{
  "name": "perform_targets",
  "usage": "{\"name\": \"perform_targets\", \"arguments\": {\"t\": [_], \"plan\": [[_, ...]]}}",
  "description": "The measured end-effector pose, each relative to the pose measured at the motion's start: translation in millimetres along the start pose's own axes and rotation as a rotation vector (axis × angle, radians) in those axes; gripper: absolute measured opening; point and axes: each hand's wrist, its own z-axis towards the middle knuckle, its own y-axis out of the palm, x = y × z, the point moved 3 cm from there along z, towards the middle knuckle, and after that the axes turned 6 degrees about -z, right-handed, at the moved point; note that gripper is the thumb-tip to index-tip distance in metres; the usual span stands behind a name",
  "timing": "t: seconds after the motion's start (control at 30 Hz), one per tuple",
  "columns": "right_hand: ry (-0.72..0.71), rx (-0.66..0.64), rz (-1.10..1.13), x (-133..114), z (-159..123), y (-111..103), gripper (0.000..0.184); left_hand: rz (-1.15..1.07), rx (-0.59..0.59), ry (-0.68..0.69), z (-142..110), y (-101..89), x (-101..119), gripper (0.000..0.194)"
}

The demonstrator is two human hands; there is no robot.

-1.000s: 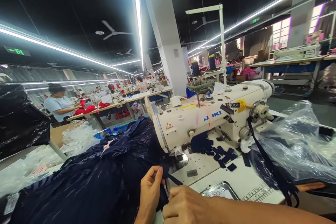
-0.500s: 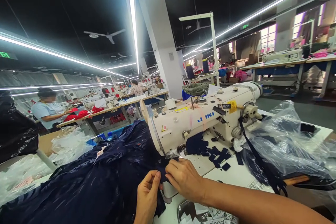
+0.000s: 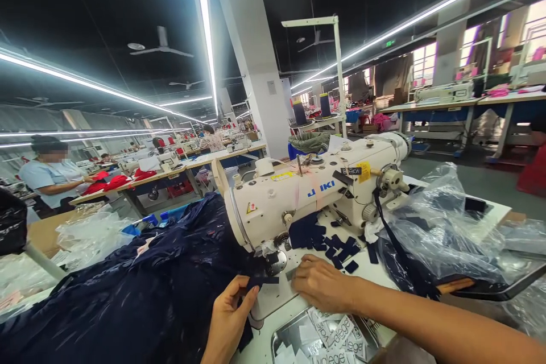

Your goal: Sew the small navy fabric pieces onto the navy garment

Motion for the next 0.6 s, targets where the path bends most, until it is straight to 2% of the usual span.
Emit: {"name": "perform_targets", "arguments": {"t": [0.07, 0.17, 0.23, 0.3, 0.37, 0.4, 0.47, 0.5, 0.53, 0.6], "plan": [[0.099, -0.01, -0.073, 19.5, -5.0, 5.0, 0.018, 0.117, 0.032, 0.108, -1.7, -3.5, 4.9, 0.027], [0.218, -0.019, -0.146, 36.3, -5.2, 6.2, 0.021, 0.358, 0.103, 0.372, -3.9, -11.6, 19.9, 0.016], [0.24, -0.019, -0.105, 31.0, -0.4, 3.3, 0.019, 0.54, 0.104, 0.57, -4.5, -13.7, 31.1, 0.011], [0.231, -0.021, -0.003, 12.2, 6.7, -1.7, 0.013, 0.717, 0.064, 0.722, -3.4, -10.8, 38.7, 0.011], [0.193, -0.038, 0.094, -14.1, 13.9, -7.9, 0.021, 0.877, -0.011, 0.832, -0.6, -2.2, 40.9, 0.015], [0.107, -0.047, 0.171, -28.7, 17.0, -11.3, 0.024, 0.945, -0.068, 0.884, 1.2, 4.2, 39.8, 0.017], [-0.21, -0.135, 0.355, -55.6, 19.9, -16.4, 0.01, 1.059, -0.238, 0.969, 4.7, 19.4, 32.9, 0.021], [-0.307, -0.16, 0.41, -62.1, 19.9, -18.4, 0.006, 1.106, -0.347, 0.986, 6.6, 26.9, 27.2, 0.021], [-0.36, -0.174, 0.444, -63.6, 19.8, -19.2, 0.011, 1.145, -0.456, 0.976, 8.6, 33.3, 20.7, 0.019], [-0.272, -0.148, 0.438, -51.3, 21.0, -16.6, 0.018, 1.198, -0.6, 0.887, 12.7, 41.2, 8.3, 0.014]]}}
